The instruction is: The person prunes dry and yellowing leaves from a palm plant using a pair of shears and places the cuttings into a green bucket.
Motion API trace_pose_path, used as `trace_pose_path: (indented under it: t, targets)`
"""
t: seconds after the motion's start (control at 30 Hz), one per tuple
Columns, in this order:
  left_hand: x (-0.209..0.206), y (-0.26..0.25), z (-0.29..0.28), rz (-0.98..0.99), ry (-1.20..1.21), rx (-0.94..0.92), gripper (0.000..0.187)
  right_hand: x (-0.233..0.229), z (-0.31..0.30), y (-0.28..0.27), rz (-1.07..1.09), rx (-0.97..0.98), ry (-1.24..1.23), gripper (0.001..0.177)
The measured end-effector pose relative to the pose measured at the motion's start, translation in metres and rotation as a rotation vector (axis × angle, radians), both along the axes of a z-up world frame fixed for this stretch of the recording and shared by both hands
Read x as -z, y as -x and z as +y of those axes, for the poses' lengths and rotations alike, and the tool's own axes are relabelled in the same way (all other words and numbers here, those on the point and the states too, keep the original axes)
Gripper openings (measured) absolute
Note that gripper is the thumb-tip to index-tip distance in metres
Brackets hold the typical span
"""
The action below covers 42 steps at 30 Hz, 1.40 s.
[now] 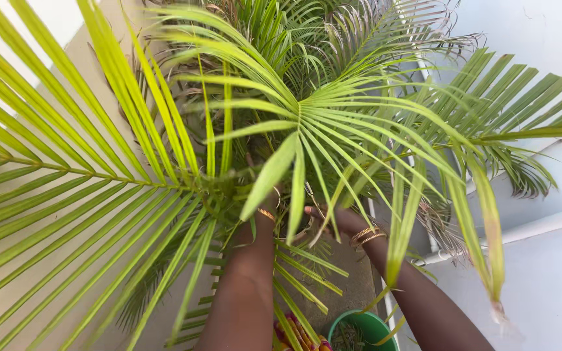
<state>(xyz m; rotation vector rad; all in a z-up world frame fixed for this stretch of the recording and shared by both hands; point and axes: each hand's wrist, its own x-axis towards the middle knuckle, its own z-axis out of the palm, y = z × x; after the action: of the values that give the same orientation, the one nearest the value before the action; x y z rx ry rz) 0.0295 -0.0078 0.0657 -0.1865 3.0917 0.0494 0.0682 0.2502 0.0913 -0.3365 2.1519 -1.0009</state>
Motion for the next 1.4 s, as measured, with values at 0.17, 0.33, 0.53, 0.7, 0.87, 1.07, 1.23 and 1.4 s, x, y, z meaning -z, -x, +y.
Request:
trace_pose_path:
  t: [0.17,0.33,0.53,0.7,0.87,1.07,1.23,1.4]
  targets:
    - [-0.033,-0.042,0.004,0.048,0.035,0.063,0.011,0.058,-0.006,0.023,-0.309,0.014,0.285,0.065]
    - [-0.025,-0.059,0.001,0.229,0.091,0.179,0.016,0.051,0.010,0.000,-0.499,0.054,0.497,0.040]
    - [-0.023,-0.050,-0.013,0.086,-0.026,-0.034,0.028,0.032,0.021,-0.017,-0.565,-0.050,0.447,0.058]
    - [-0.009,-0.040,-0.027,0.231,-0.197,-0.234,0.035,0.014,0.019,-0.020,-0.723,0.061,0.685,0.030]
    - [-0.001,-0.031,-0.026,0.312,-0.219,-0.231,0.033,0.035,0.010,-0.007,-1.000,-0.153,0.645,0.064]
    - [-0.038,-0.053,-0.017,0.326,-0.294,-0.223,0.018,0.057,-0.009,-0.007,-1.087,-0.001,0.875,0.076]
    - [-0.029,-0.052,-0.021,0.269,-0.269,-0.132,0.024,0.060,-0.015,-0.009,-0.989,0.238,0.777,0.071]
    - [0.004,-0.032,-0.018,0.278,-0.057,0.142,0.043,0.062,-0.014,-0.027,-0.920,0.072,0.826,0.074]
